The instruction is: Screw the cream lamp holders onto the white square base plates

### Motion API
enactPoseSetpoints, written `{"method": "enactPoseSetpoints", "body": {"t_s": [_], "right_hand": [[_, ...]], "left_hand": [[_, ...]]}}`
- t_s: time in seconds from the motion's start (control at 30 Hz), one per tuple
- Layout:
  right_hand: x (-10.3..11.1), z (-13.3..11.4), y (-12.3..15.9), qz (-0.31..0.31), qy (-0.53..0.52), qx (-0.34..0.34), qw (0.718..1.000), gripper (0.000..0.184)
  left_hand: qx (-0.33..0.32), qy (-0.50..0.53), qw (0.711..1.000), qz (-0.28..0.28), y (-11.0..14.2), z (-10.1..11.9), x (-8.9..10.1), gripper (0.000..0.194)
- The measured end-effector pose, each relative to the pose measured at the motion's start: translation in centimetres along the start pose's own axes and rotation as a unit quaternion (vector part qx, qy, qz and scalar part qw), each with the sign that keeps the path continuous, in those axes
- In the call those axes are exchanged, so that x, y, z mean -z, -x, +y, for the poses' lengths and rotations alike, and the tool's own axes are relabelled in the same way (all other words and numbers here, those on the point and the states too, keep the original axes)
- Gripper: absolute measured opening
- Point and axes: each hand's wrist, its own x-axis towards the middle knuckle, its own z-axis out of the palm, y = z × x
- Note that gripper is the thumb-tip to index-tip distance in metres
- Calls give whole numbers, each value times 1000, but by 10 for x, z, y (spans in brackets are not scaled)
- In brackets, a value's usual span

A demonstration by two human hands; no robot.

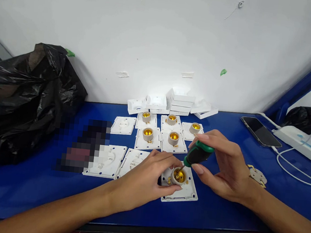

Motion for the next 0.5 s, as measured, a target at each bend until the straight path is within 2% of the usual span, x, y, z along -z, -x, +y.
{"method": "enactPoseSetpoints", "body": {"t_s": [0.5], "right_hand": [[-1, 0, -1, 13, 16, 4, 1000, 69]], "left_hand": [[7, 26, 1000, -3, 0, 2, 0, 32]]}}
